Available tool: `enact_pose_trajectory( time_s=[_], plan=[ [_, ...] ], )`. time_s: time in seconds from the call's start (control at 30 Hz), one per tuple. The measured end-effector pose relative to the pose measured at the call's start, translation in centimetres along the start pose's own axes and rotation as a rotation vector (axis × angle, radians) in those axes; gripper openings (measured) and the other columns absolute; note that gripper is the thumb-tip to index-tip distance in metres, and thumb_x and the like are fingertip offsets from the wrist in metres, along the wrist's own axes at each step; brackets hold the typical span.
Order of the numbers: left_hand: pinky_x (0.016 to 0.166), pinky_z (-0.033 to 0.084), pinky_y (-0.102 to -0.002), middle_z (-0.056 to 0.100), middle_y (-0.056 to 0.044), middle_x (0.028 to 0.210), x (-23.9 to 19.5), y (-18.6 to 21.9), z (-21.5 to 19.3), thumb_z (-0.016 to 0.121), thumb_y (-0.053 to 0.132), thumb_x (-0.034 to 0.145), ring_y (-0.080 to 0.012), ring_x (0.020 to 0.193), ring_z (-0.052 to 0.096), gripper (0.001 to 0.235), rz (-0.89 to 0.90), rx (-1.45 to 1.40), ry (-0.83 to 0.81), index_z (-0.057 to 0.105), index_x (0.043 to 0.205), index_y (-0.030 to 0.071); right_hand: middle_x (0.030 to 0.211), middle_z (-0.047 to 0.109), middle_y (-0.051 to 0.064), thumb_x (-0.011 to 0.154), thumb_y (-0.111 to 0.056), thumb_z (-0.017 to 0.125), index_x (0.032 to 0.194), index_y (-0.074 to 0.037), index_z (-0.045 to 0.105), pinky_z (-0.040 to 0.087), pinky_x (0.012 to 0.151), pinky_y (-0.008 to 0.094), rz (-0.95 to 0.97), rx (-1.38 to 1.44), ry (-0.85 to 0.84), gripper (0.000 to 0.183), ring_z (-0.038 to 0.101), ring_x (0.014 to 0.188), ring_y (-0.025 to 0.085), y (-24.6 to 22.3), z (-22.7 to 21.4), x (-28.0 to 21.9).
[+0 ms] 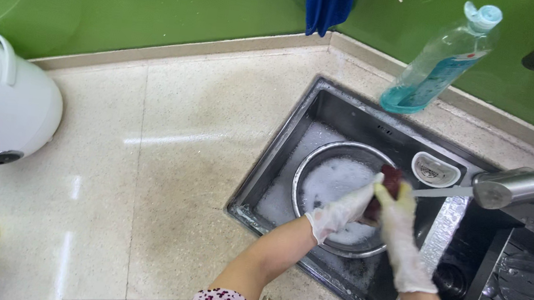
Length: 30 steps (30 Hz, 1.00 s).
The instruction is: The person wipes a countertop with a cloth, rinses and wrings the cloth in a sink filled with soapy water, then resumes wiping the countertop and nearby wall surfaces.
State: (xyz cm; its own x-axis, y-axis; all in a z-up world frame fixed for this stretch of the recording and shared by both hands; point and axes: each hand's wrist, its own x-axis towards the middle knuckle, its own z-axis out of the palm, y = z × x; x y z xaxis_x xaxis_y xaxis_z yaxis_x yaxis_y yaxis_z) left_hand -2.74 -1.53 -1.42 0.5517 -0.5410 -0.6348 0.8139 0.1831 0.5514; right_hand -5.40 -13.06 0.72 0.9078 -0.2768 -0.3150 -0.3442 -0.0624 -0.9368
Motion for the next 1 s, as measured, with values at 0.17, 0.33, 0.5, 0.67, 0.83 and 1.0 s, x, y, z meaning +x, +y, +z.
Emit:
enact_pose_trajectory(
  time_s=[0.17, 0.33, 0.5, 0.67, 0.83, 1.0],
  plan=[
    [0.081, 0.058, -0.036, 0.070, -0.011, 0.109, 8.2, -2.4, -2.6, 0.052, 0.056, 0.103, -0.0241, 0.091, 0.066, 0.055, 0.092, -0.495, -0.366, 0.064, 0.127, 0.007, 0.094, 0.071, 0.021, 0.087, -0.027, 0.081, 0.116, -0.001, 0.071, 0.055, 0.082, 0.042, -0.348, -0.672, 0.146, 0.040, 0.068, 0.090, 0.033, -0.7, 2.8, -2.1],
    [0.070, 0.051, -0.030, 0.071, -0.002, 0.098, 13.0, -5.9, -0.3, 0.048, 0.044, 0.111, -0.0152, 0.080, 0.062, 0.042, 0.200, -0.335, 0.063, 0.072, 0.120, 0.012, 0.102, 0.074, 0.011, 0.108, -0.041, 0.055, 0.119, -0.002, 0.072, 0.053, 0.080, 0.042, 0.119, -0.044, 0.448, 0.044, 0.070, 0.094, 0.026, 1.7, 0.4, 2.3],
    [0.070, 0.056, -0.035, 0.069, -0.004, 0.088, 13.7, -5.0, -3.1, 0.049, 0.044, 0.109, -0.0174, 0.077, 0.066, 0.039, 0.325, -0.403, 0.134, 0.068, 0.107, 0.010, 0.098, 0.074, 0.018, 0.094, -0.039, 0.066, 0.118, -0.001, 0.069, 0.054, 0.079, 0.043, -0.253, -0.286, 0.414, 0.045, 0.072, 0.091, 0.028, 6.2, 1.6, 2.8],
    [0.074, 0.055, -0.035, 0.069, -0.004, 0.093, 12.3, -5.3, -4.0, 0.049, 0.045, 0.109, -0.0178, 0.082, 0.065, 0.041, 0.267, -0.314, 0.013, 0.068, 0.110, 0.009, 0.098, 0.073, 0.021, 0.104, -0.038, 0.060, 0.111, -0.004, 0.067, 0.053, 0.078, 0.047, -0.067, -0.276, 0.484, 0.036, 0.069, 0.087, 0.040, 5.5, 1.2, 4.0],
    [0.080, 0.054, -0.035, 0.069, -0.005, 0.099, 11.7, -4.3, -3.8, 0.049, 0.047, 0.109, -0.0182, 0.087, 0.065, 0.043, 0.237, -0.277, -0.002, 0.068, 0.114, 0.008, 0.092, 0.070, 0.025, 0.099, -0.037, 0.065, 0.116, -0.010, 0.068, 0.052, 0.076, 0.050, -0.104, -0.522, 0.402, 0.032, 0.067, 0.084, 0.042, 6.3, 3.4, 3.1],
    [0.085, 0.053, -0.035, 0.069, -0.005, 0.104, 10.2, -3.7, -4.2, 0.049, 0.049, 0.109, -0.0187, 0.093, 0.064, 0.046, 0.250, -0.225, -0.073, 0.067, 0.117, 0.007, 0.093, 0.066, 0.016, 0.101, -0.035, 0.068, 0.114, -0.003, 0.063, 0.052, 0.071, 0.046, 0.028, 0.261, 0.446, 0.035, 0.067, 0.080, 0.032, 7.1, 3.5, 3.6]
  ],
)
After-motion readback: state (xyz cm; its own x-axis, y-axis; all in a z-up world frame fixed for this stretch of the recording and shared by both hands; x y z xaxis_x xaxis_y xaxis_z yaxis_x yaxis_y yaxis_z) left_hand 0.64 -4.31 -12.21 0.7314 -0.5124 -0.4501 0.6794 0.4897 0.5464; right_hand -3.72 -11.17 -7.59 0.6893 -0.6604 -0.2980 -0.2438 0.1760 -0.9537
